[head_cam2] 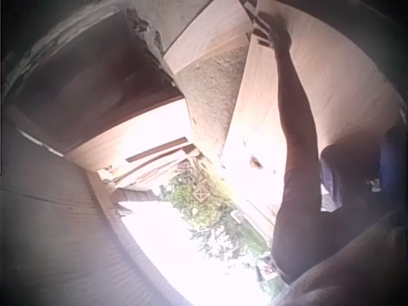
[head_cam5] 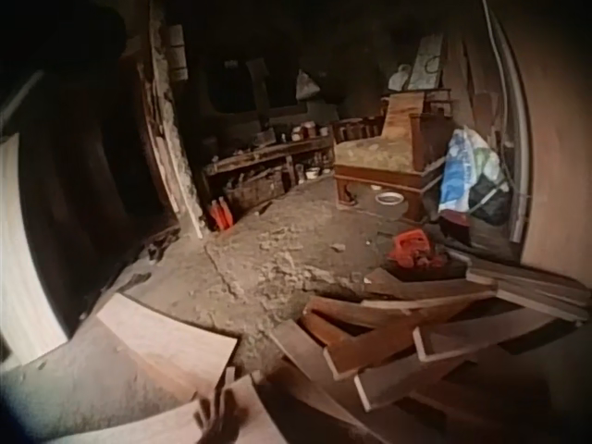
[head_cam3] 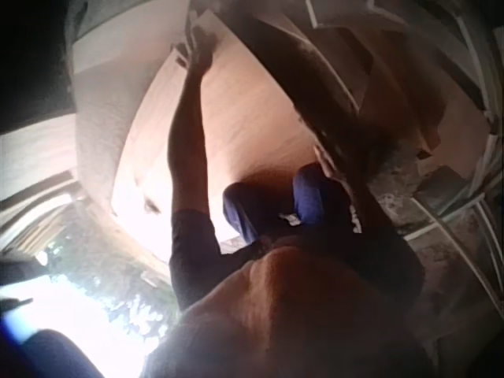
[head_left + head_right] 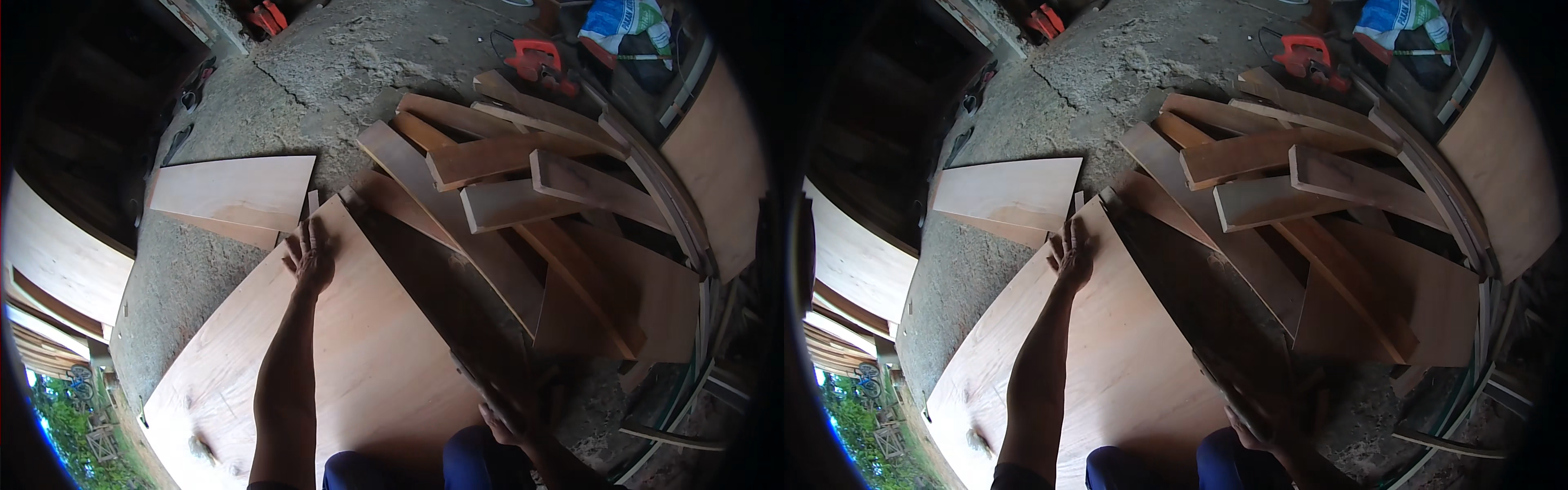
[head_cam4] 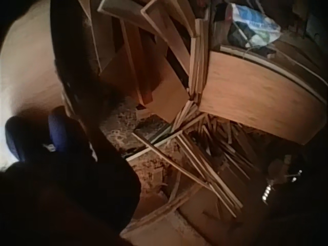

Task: The person hammers nails into a large plywood sheet while sitting on the floor. They then pick up a wooden frame and place it on the plywood, followed by using a hand saw to cut a small piece of wood on the sheet's edge.

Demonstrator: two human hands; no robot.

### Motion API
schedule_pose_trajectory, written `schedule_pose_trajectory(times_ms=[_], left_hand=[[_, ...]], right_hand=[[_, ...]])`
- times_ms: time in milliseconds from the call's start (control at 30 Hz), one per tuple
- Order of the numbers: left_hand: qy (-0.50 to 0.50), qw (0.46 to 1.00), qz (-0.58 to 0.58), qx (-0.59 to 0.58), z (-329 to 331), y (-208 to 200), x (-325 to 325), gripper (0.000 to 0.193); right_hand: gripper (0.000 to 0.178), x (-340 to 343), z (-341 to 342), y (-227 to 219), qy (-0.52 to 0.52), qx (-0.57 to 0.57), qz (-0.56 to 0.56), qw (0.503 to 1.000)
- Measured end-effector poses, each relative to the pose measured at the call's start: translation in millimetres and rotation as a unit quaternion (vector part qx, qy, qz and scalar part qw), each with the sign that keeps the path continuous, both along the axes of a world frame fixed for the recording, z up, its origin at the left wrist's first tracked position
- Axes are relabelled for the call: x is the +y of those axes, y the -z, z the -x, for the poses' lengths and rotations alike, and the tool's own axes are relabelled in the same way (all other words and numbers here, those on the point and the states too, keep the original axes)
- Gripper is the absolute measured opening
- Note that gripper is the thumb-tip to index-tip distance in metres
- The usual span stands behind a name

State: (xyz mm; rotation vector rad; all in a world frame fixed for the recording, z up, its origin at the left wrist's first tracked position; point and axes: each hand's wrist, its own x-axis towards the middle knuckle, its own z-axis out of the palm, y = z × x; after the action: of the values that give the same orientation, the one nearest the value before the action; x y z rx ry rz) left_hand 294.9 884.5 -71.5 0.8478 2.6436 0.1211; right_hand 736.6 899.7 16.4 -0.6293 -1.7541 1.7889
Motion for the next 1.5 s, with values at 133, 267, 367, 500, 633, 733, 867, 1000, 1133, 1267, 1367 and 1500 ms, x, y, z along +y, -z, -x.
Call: schedule_pose_trajectory(times_ms=[133, 267, 367, 500, 633, 733, 867, 1000, 1133, 1267, 1367, 1500], left_hand=[[-0.010, 1.000, 0.020, 0.015, 3.8, -6.9, -10.3, 0.068], [0.022, 0.999, 0.017, -0.025, -20.3, 8.4, 35.2, 0.071], [-0.011, 0.999, 0.029, -0.008, 6.2, 8.5, -4.8, 0.073], [0.002, 1.000, 0.014, 0.014, -5.7, -3.7, 4.2, 0.072], [0.000, 1.000, 0.008, 0.004, 4.5, 3.6, 0.8, 0.071], [0.031, 0.999, 0.021, -0.010, -10.0, 16.3, 17.4, 0.070], [0.005, 0.999, 0.032, 0.007, 7.5, 3.7, 2.4, 0.068], [0.010, 1.000, 0.016, 0.016, -2.4, -3.2, 3.5, 0.068], [0.004, 0.999, 0.035, -0.013, -1.1, 6.6, 12.2, 0.070], [0.001, 0.999, 0.032, -0.044, -4.0, 6.8, 10.7, 0.070], [-0.010, 0.999, 0.035, -0.001, 8.5, -7.4, -11.1, 0.070], [-0.001, 1.000, 0.022, -0.016, -7.9, -4.3, -2.6, 0.072]], right_hand=[[0.046, 38.1, 95.9, 7.9, 0.028, -0.051, -0.170, 0.984], [0.020, 99.0, 177.8, 23.5, 0.169, -0.063, -0.275, 0.944], [0.046, 37.7, 110.4, 24.4, 0.028, -0.157, -0.262, 0.952], [0.053, -7.5, -14.2, 5.2, -0.007, -0.075, -0.006, 0.997], [0.052, 54.6, 117.7, 24.2, 0.051, -0.068, -0.220, 0.972], [0.020, 83.4, 166.1, -8.7, 0.130, -0.158, -0.237, 0.950], [0.043, 25.4, 61.6, 6.5, 0.004, -0.107, -0.193, 0.975], [0.054, 24.2, 12.6, -13.3, -0.039, -0.100, -0.147, 0.983], [0.043, 68.5, 141.0, 10.1, 0.032, -0.141, -0.191, 0.971], [0.040, 51.8, 141.3, 15.4, 0.111, -0.074, -0.245, 0.960], [0.051, 0.9, 35.3, 1.0, 0.019, -0.051, -0.138, 0.989], [0.048, 21.6, 54.5, -5.0, 0.011, -0.099, -0.079, 0.992]])
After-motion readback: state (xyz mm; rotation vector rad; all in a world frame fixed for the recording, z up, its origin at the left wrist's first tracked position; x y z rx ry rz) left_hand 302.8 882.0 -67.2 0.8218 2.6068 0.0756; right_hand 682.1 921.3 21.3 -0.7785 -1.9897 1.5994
